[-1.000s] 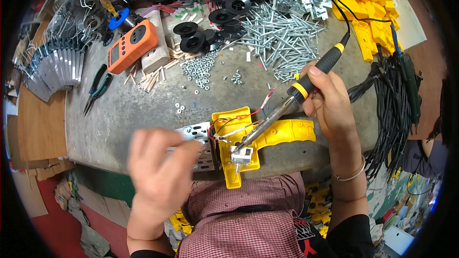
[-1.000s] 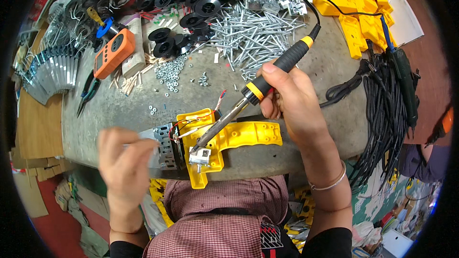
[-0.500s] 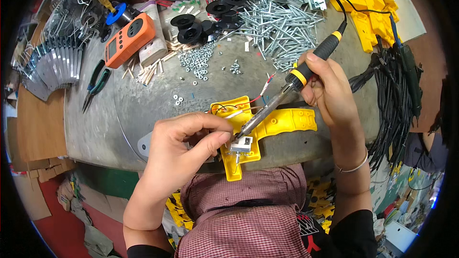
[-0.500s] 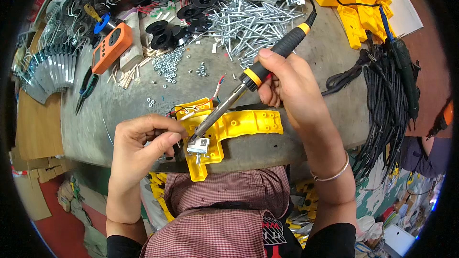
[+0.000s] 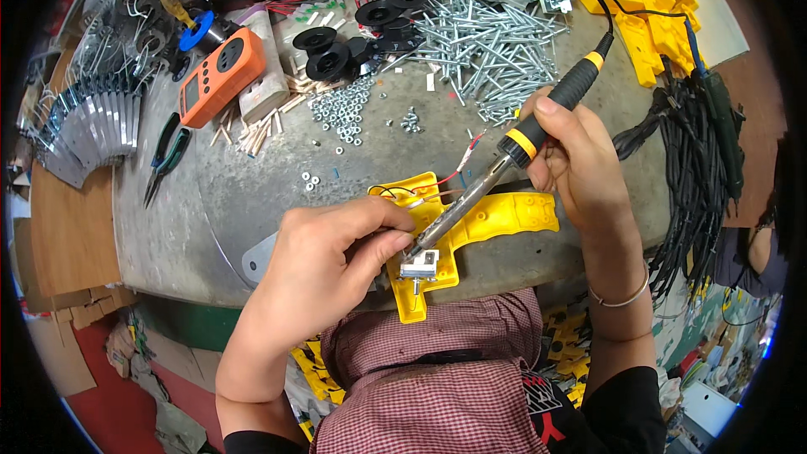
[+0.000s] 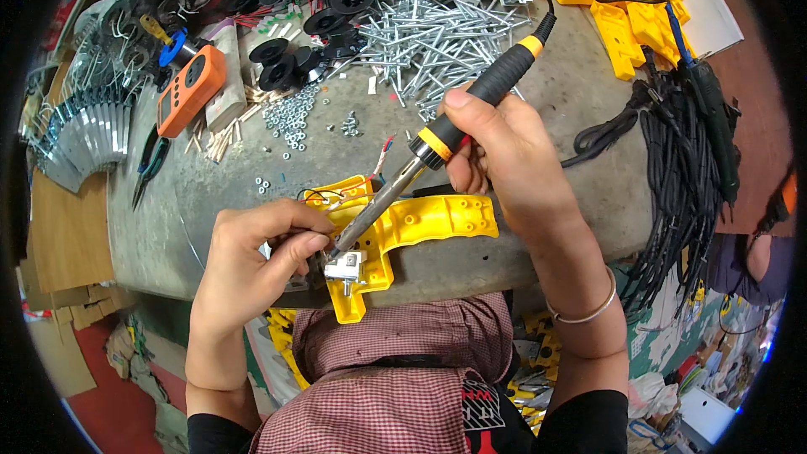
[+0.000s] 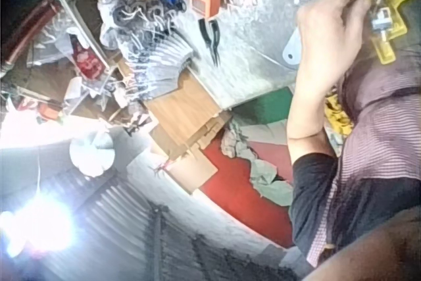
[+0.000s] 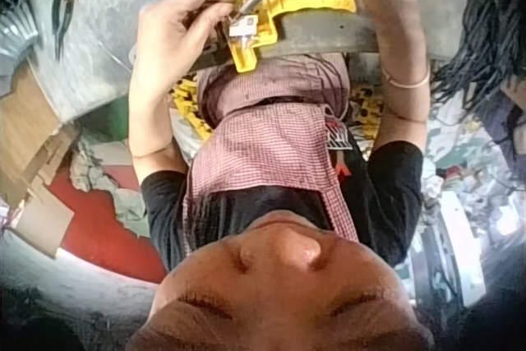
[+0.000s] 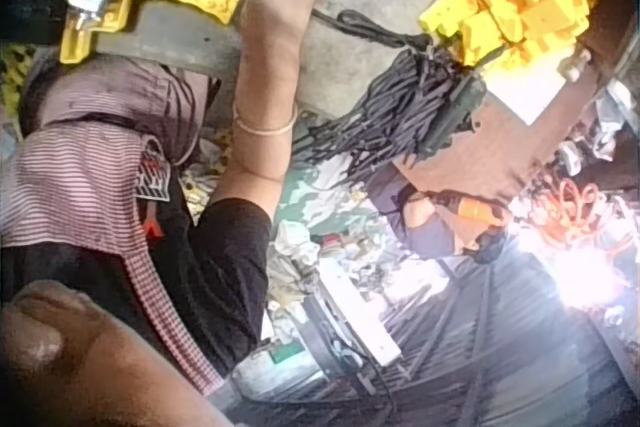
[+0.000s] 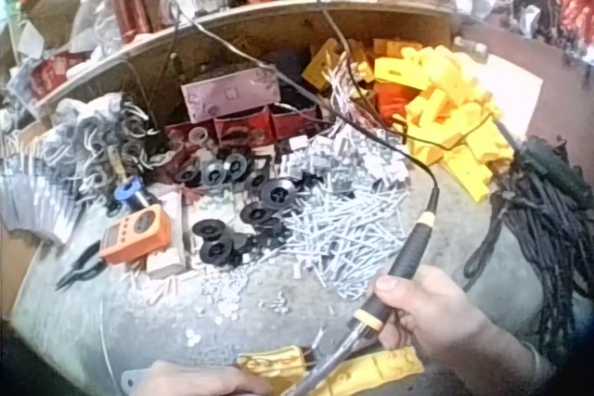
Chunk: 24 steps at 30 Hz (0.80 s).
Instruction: Assembling the internal components and housing of a portable mini electric chainsaw.
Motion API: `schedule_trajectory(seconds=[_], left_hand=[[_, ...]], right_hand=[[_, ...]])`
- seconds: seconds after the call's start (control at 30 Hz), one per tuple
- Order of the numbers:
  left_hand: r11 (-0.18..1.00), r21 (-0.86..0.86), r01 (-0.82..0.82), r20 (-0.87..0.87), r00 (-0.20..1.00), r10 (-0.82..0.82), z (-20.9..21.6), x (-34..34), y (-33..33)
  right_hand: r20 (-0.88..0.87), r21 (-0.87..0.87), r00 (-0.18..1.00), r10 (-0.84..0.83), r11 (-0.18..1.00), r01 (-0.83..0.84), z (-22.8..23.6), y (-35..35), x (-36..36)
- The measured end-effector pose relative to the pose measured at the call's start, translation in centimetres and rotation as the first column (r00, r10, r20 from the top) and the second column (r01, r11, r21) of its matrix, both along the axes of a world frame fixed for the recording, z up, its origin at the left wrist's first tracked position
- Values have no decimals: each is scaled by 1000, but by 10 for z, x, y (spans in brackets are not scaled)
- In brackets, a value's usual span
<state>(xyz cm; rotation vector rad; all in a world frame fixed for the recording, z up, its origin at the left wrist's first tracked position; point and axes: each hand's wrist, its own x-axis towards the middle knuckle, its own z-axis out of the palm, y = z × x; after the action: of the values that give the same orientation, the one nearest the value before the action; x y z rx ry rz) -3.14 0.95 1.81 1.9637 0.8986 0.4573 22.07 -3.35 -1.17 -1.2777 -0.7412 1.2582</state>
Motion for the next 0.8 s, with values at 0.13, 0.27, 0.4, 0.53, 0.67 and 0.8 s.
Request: schedule_trajectory(seconds=[0.13, 0.27, 0.4, 0.53, 0.67, 0.8], left_hand=[[1000, -14, 15, -40, 999, -16, 1, -1, 1], [1000, 18, 25, -6, 1000, -25, 0, 0, 0], [999, 35, 36, -14, 999, -35, 0, -2, -2], [992, 111, 61, -50, 997, -55, 0, -2, -2], [984, 162, 78, -80, 995, -65, 1, -1, -4], [973, 217, 74, -67, 996, -61, -3, -1, -5]], right_hand=[[-17, -11, 1000, -12, 1000, 11, 2, -1, -3], [0, -5, 1000, -8, 1000, 8, -1, -2, 0], [40, -43, 975, -219, 974, 221, 8, -2, -5], [1, 44, 993, -115, 992, 115, 3, -5, 3], [-41, 41, 996, -77, 996, 79, 3, -7, -2], [-22, 65, 997, -68, 996, 69, 3, -7, -2]])
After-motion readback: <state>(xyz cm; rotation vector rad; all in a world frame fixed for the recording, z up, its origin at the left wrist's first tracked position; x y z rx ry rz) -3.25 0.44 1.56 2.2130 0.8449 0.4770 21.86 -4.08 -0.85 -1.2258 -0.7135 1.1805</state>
